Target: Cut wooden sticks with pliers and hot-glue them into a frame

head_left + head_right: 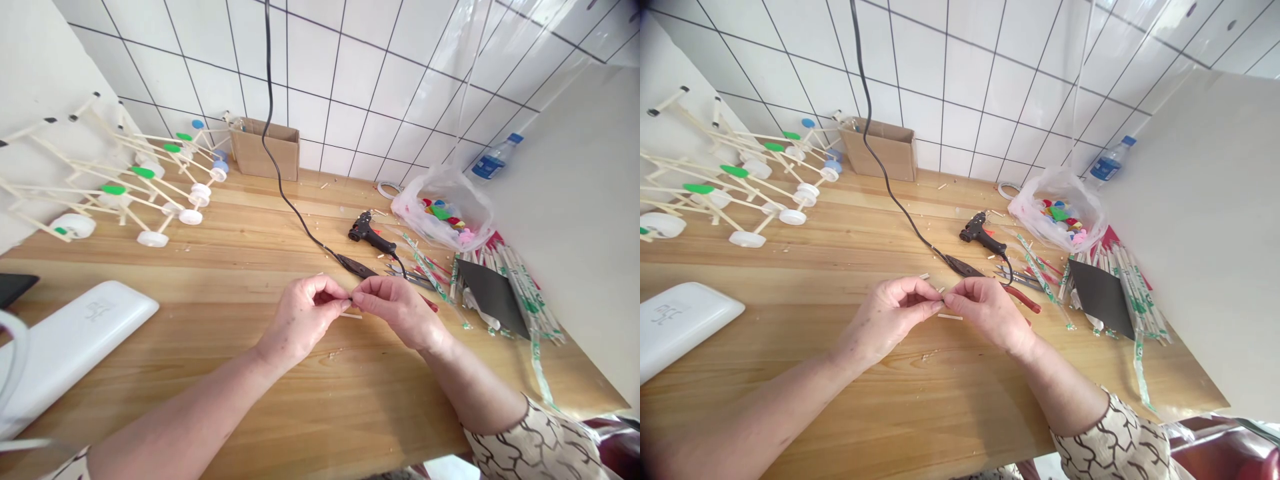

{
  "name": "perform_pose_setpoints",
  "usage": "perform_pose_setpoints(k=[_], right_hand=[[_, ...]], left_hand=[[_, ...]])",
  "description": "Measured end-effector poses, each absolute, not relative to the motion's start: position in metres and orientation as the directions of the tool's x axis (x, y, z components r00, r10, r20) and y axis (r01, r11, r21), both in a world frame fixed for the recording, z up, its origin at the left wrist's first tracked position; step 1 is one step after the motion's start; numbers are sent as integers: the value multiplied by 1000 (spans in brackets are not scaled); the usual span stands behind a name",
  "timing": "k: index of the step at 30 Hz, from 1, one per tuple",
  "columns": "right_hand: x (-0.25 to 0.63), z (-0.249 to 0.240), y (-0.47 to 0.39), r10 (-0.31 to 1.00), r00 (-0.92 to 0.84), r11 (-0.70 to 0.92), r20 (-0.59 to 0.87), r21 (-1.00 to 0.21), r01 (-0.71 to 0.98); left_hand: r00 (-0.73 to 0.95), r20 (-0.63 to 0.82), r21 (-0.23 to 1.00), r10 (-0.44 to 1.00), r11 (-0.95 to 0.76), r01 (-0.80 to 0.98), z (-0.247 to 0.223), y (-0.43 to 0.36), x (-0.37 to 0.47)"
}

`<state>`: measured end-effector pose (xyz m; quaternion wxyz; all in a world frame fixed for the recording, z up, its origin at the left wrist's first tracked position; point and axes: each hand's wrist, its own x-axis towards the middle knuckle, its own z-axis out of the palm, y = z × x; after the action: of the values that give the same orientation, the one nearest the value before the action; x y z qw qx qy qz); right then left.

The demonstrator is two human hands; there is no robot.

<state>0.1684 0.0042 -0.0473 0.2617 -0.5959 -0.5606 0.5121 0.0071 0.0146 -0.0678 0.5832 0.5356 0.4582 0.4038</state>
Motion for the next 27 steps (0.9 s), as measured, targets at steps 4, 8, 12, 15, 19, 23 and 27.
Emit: perform_pose_setpoints(k=[4, 8, 12, 15, 19, 23, 27], right_hand=[[167, -49, 5, 942, -148, -218, -301, -885, 412], [165, -52, 5, 948, -138, -204, -287, -881, 427], [164, -52, 5, 964, -109, -170, -241, -881, 442], [166, -52, 5, 983, -84, -105, -160, -884, 455], [171, -55, 6, 992, -94, -34, -84, -895, 446], [174, -58, 5, 992, -110, -4, -62, -889, 459], [174, -59, 4, 990, -113, -25, -81, -903, 430]], left_hand=[[222, -50, 997, 974, 35, 70, -69, 13, 7], [205, 71, 986, 976, -100, 135, -73, 10, 7], [236, 180, 967, 955, -216, 137, -78, 8, 7], [296, 155, 970, 943, -201, 133, -78, 11, 5], [367, 77, 930, 927, -199, 309, -74, 16, 0], [373, 58, 912, 926, -201, 358, -71, 16, -1], [346, 101, 920, 933, -221, 325, -72, 15, 2]])
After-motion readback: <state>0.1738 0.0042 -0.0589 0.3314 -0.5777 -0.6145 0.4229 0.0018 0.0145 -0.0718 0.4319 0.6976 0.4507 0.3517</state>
